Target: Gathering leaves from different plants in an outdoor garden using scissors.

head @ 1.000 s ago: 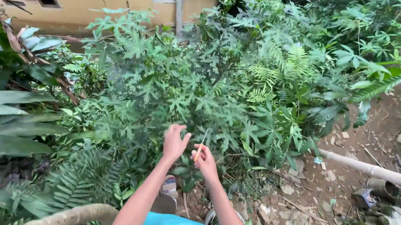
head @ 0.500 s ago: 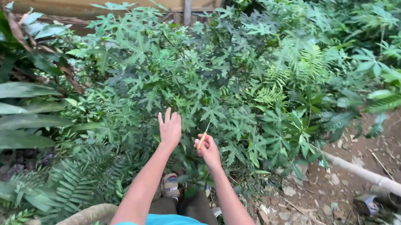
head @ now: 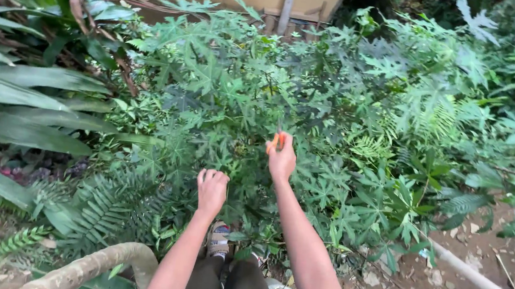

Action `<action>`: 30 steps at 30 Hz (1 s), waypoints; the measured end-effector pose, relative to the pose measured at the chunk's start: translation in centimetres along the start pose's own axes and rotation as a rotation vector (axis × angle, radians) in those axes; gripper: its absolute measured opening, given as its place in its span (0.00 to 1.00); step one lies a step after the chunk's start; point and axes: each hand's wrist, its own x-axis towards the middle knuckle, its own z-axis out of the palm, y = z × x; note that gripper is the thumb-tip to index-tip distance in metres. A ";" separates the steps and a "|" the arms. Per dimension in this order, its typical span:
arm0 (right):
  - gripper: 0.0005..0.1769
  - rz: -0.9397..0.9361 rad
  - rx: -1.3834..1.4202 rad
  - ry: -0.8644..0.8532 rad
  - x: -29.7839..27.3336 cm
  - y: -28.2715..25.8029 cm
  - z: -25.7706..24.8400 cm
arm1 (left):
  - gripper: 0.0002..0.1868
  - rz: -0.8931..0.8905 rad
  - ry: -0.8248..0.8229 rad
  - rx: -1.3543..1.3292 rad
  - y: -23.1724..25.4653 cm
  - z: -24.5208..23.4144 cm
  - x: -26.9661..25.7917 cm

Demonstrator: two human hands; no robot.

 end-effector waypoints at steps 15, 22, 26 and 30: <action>0.25 -0.430 0.023 -0.108 6.2 -10.5 9.8 | 0.08 -0.052 -0.095 -0.073 1.6 1.2 -1.2; 0.17 -0.329 0.212 -0.163 3.9 -8.0 9.3 | 0.09 -0.085 -0.102 -0.078 0.6 0.6 -1.3; 0.15 -0.414 0.210 -0.081 2.0 -8.3 6.4 | 0.10 -0.060 -0.114 -0.075 0.3 0.6 -0.9; 0.15 -0.439 0.048 -0.031 0.8 -7.9 4.4 | 0.11 -0.039 -0.092 -0.097 0.5 0.7 -0.7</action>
